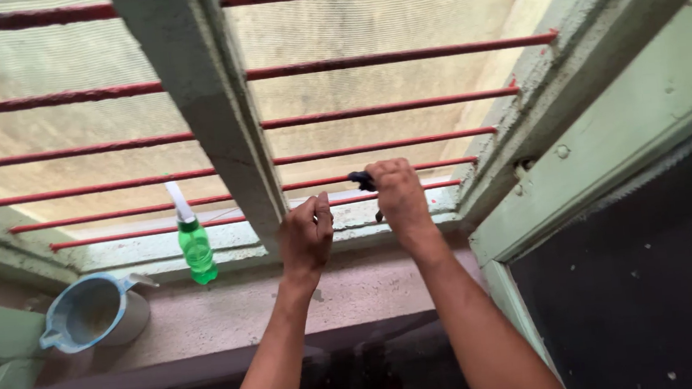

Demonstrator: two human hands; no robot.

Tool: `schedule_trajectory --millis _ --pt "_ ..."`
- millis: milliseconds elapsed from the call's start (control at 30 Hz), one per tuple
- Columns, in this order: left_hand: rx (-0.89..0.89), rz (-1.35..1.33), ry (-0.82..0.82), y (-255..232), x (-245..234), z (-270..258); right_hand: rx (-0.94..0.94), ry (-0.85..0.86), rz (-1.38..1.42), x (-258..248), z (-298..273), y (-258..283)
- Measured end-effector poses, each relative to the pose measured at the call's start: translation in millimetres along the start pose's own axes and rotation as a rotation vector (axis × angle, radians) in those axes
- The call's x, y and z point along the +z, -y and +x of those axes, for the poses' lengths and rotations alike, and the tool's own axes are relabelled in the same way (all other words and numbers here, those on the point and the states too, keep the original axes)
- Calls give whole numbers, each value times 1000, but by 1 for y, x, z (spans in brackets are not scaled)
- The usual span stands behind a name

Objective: Cleaning a window and its metal bars using a cloth and spray cleaner.

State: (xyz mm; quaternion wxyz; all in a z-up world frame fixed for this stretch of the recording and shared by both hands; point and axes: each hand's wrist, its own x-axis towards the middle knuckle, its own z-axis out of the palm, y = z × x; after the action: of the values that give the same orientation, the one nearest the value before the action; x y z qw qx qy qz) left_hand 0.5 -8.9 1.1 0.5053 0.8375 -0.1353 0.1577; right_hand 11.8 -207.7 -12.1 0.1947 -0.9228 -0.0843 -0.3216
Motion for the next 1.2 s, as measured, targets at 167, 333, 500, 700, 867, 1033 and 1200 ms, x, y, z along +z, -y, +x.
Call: schedule_trajectory --millis 167,333,500,700,867,1033,1200 --pt "-5 13 47 -7 21 5 16 -117 -19 -29 -19 -58" --pt "47 49 23 -26 33 9 159 -156 -155 -52 -29 -97" --pt "113 49 70 -42 43 14 159 -248 -251 -41 -33 -86" --pt "185 136 190 -36 71 14 231 -275 -138 -49 -29 -53" --pt "386 88 232 -47 74 6 170 -241 104 -55 -33 -37" --pt "491 212 322 -66 77 8 239 -8 295 -85 -32 -30" --pt "596 69 192 -57 101 10 473 10 546 -105 -28 -29"
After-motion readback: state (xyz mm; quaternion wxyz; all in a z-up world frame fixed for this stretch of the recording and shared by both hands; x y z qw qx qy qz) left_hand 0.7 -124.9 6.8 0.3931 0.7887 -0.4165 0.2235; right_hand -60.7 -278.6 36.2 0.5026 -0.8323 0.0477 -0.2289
